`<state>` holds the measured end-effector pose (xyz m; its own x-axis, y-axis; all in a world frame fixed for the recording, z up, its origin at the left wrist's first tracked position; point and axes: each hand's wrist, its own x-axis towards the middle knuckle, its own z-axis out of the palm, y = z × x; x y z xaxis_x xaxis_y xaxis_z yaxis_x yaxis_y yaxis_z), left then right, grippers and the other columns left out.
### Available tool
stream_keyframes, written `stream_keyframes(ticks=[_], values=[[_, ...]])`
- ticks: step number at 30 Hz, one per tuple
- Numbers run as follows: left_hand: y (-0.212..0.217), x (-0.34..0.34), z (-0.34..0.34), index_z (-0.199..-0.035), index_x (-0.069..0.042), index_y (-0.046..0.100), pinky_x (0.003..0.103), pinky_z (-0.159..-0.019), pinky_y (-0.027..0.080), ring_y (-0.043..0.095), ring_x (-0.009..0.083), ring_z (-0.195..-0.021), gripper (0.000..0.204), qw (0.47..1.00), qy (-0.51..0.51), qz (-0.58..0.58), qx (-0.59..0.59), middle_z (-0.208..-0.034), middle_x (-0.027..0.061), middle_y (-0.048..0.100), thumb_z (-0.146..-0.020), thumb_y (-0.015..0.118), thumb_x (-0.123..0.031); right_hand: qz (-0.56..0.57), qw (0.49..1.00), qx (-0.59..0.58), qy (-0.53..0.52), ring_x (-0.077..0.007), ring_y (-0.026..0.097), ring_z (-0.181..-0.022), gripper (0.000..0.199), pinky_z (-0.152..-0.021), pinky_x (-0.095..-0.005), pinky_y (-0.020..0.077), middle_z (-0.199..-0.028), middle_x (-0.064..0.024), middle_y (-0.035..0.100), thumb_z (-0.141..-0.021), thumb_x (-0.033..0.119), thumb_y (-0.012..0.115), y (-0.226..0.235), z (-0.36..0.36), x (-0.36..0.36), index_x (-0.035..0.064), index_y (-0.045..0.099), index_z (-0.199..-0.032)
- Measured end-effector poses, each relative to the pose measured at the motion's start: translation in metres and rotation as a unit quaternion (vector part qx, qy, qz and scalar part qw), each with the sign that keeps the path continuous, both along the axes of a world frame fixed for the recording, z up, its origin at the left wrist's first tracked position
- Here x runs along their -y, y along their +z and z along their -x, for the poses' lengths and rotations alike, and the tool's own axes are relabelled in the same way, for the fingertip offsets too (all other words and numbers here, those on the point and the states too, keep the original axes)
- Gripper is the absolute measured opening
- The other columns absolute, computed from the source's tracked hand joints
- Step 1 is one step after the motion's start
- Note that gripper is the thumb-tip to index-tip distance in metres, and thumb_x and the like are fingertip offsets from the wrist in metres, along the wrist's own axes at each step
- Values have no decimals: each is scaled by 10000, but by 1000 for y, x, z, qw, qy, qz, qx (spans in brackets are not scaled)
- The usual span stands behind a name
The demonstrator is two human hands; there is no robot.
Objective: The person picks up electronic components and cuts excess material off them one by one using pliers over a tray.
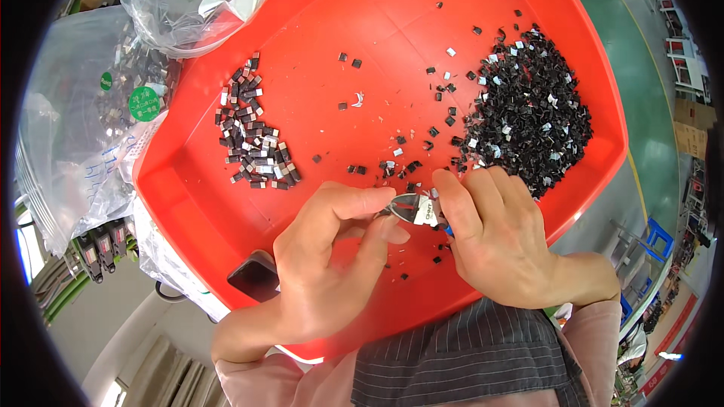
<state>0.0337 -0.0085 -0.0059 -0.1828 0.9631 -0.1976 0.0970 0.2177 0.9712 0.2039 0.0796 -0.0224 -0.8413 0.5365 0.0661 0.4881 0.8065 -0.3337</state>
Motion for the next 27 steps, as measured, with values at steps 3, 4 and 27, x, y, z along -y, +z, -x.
stream_keyframes(ticks=[3,4,27], values=[[-8,0,-2,-1049,34,538,264,-666,586,681,185,-770,280,999,32,-44,4,-886,107,599,-806,551,173,139,990,-32,-2,-243,510,-645,388,-556,-352,429,-731,-90,457,-662,14,597,6,-2,1,-8,510,-1039],[-5,-1,-1,-1052,31,530,272,-677,584,676,178,-774,276,998,35,-23,44,-899,110,608,-814,540,170,174,984,-34,6,-263,533,-642,377,-545,-369,445,-733,-102,472,-670,14,632,8,-1,0,2,488,-1018],[-18,-2,-7,-1027,37,550,250,-545,531,672,193,-665,292,980,-11,-90,-179,-807,133,588,-765,608,151,34,997,64,17,-211,506,-670,369,-553,-317,406,-755,-80,478,-685,81,598,9,-7,1,-26,512,-1028]])
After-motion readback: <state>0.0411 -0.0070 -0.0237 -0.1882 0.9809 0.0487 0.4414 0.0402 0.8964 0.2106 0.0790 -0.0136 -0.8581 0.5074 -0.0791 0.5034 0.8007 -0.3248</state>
